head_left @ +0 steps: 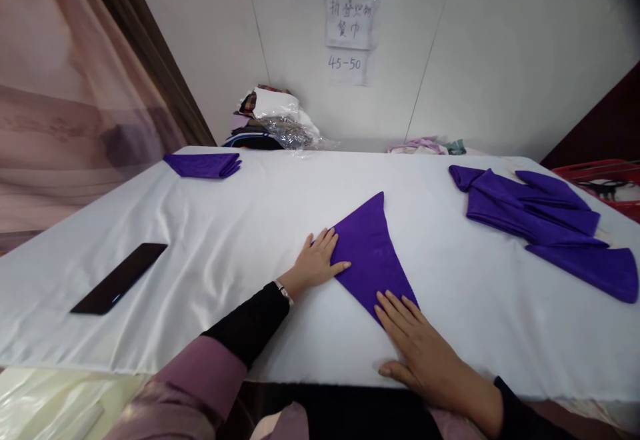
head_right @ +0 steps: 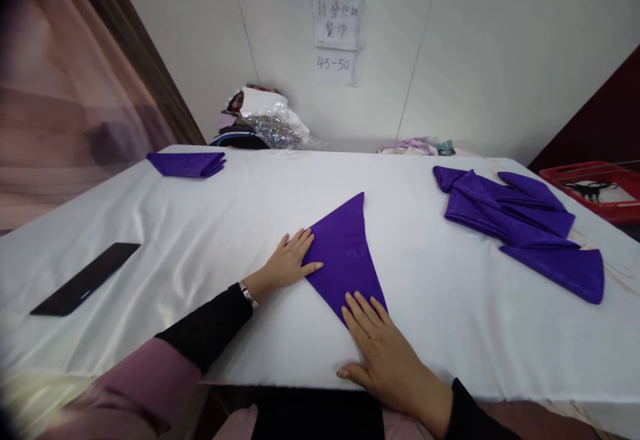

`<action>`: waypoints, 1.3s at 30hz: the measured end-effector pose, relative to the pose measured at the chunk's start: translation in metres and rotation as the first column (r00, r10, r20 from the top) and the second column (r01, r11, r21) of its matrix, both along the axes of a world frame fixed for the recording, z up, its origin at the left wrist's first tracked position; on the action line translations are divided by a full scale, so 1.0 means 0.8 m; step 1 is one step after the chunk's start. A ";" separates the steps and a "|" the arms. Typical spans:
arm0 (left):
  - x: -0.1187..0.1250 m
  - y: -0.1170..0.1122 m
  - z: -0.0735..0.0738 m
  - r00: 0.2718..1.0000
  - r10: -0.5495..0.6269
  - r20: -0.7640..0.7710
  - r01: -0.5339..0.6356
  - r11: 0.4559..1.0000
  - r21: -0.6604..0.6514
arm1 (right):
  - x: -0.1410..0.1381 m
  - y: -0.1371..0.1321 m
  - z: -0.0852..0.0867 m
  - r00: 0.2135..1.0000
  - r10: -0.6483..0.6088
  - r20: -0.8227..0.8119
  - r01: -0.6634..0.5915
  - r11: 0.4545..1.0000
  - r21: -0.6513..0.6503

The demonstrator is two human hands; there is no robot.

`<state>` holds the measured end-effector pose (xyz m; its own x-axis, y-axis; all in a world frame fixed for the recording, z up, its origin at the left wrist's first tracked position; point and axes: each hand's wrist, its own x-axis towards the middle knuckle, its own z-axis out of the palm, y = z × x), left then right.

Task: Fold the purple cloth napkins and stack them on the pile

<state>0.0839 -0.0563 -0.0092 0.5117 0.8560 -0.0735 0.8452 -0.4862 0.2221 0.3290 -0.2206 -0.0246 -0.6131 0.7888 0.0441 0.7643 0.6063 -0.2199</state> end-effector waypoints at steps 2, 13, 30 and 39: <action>0.001 -0.001 0.002 1.000 0.004 0.007 -0.004 1.000 0.000 | 0.000 0.001 0.001 1.000 0.005 -0.014 -0.006 0.999 -0.037; 0.017 -0.003 -0.011 0.999 -0.045 0.029 0.039 0.981 0.188 | 0.013 0.022 0.053 0.998 0.022 -0.059 -0.041 0.934 -0.355; 0.012 0.000 -0.025 0.998 -0.046 0.043 0.035 0.976 0.215 | -0.063 0.297 0.019 0.989 0.145 -0.029 -0.147 0.977 -0.153; 0.010 0.002 -0.025 0.998 -0.045 0.042 0.035 0.976 0.217 | -0.017 0.379 0.014 0.998 0.015 0.059 -0.008 0.993 -0.117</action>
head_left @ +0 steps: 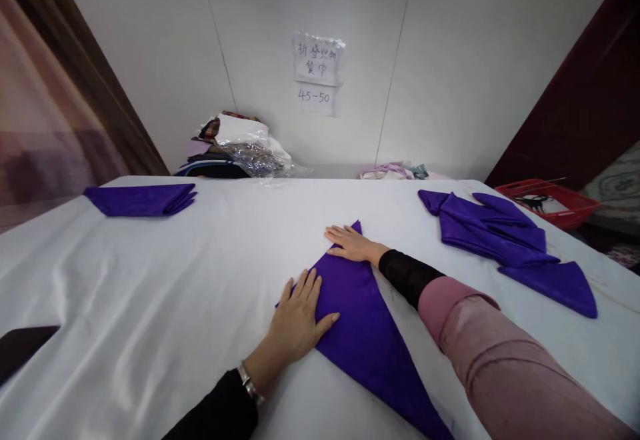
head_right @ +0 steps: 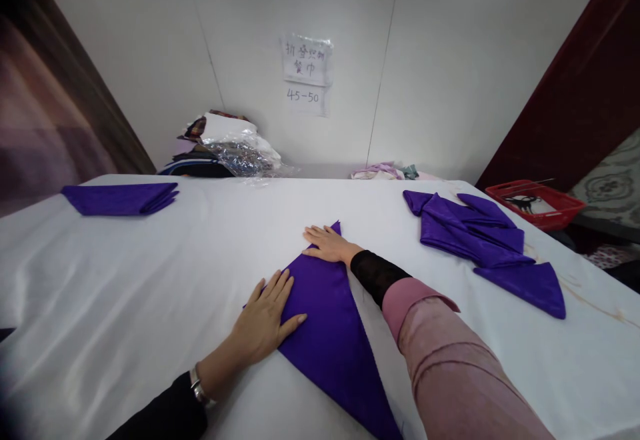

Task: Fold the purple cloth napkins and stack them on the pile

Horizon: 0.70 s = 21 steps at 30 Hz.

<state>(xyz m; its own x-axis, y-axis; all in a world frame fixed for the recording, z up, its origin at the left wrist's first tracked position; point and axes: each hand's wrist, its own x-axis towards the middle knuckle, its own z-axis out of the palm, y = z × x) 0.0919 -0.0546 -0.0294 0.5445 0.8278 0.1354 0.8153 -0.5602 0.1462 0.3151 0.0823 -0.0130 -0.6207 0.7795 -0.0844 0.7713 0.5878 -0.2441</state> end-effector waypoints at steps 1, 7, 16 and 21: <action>0.000 0.000 0.001 1.000 0.005 -0.005 -0.005 1.000 -0.007 | 0.005 0.007 -0.001 1.000 -0.020 0.006 0.020 1.000 0.002; 0.001 -0.001 0.002 1.000 0.001 0.005 -0.001 1.000 -0.011 | 0.032 0.038 -0.004 0.985 -0.172 0.016 0.172 0.985 0.017; 0.001 -0.001 0.002 1.000 0.001 0.007 -0.001 1.000 -0.002 | 0.060 0.041 0.008 0.855 -0.517 -0.032 0.515 0.856 -0.053; 0.003 -0.001 0.003 1.000 0.001 0.000 -0.001 1.000 0.012 | 0.085 -0.019 0.027 0.825 -0.537 -0.175 0.536 0.843 -0.056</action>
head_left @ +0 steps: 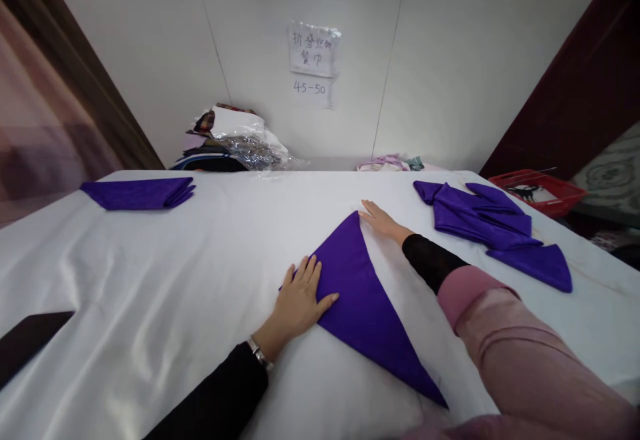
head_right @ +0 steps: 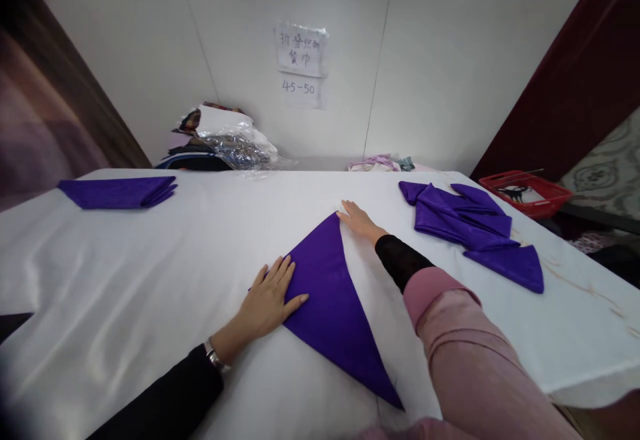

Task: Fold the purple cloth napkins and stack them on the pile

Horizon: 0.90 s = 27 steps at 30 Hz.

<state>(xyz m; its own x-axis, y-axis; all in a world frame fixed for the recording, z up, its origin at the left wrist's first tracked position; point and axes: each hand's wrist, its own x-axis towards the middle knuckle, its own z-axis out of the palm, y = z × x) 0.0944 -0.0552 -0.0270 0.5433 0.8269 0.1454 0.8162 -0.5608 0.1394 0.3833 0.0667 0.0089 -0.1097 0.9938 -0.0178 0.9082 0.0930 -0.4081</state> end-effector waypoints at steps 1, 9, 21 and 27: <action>0.001 0.000 0.000 1.000 -0.002 0.002 0.002 1.000 0.008 | 0.004 -0.022 0.003 0.998 0.038 -0.059 -0.036 0.999 0.034; 0.002 0.000 0.006 1.000 -0.016 0.024 0.016 1.000 0.026 | 0.015 -0.252 0.001 0.799 0.561 -0.216 -0.533 0.827 0.176; -0.008 -0.054 0.023 0.963 -0.255 0.089 0.264 0.956 -0.125 | 0.027 -0.393 -0.004 0.822 0.560 -0.105 -0.559 0.828 0.047; 0.014 -0.088 0.033 0.937 -0.341 0.078 0.347 0.934 -0.081 | -0.007 -0.392 0.032 0.828 0.553 -0.089 -0.545 0.832 0.104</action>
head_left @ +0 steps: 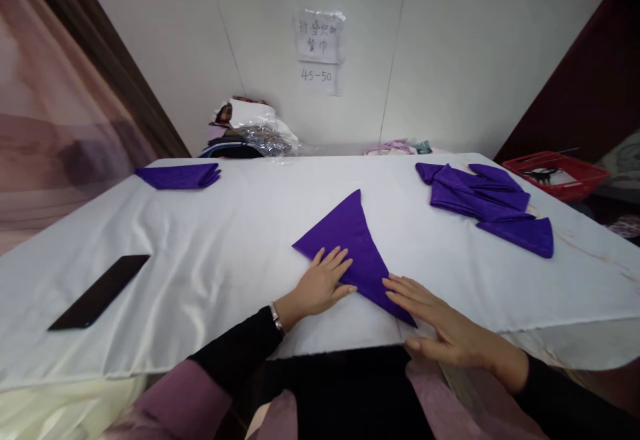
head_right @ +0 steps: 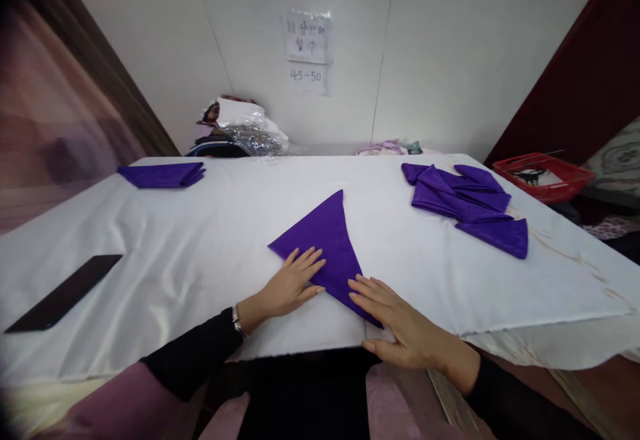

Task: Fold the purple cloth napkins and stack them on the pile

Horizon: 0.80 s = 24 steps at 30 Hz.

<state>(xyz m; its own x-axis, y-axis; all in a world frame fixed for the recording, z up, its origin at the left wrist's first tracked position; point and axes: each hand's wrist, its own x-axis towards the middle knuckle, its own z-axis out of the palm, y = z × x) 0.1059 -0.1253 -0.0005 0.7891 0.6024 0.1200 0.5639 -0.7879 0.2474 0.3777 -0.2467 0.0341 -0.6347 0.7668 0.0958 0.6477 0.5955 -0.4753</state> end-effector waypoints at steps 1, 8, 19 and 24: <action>0.005 -0.003 -0.001 1.000 -0.002 -0.007 0.002 1.000 -0.001 | -0.010 0.003 0.002 1.000 -0.001 0.010 0.001 1.000 0.004; 0.018 -0.009 -0.012 0.999 0.007 -0.049 -0.009 0.999 -0.047 | -0.059 0.013 -0.052 0.982 -0.037 0.184 0.027 0.998 0.057; -0.044 0.041 -0.007 0.997 0.075 -0.016 -0.075 0.997 0.008 | -0.009 -0.012 -0.066 0.995 -0.091 0.044 0.084 0.986 0.146; -0.020 0.008 0.000 0.977 -0.211 0.018 0.211 0.977 0.014 | 0.006 -0.017 -0.065 0.997 -0.076 0.012 0.073 0.981 0.179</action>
<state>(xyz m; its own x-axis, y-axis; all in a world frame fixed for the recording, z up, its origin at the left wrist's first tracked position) 0.0899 -0.1190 -0.0007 0.8957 0.4212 0.1423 0.3800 -0.8915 0.2467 0.3826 -0.2600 -0.0182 -0.5794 0.7837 0.2239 0.7011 0.6193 -0.3534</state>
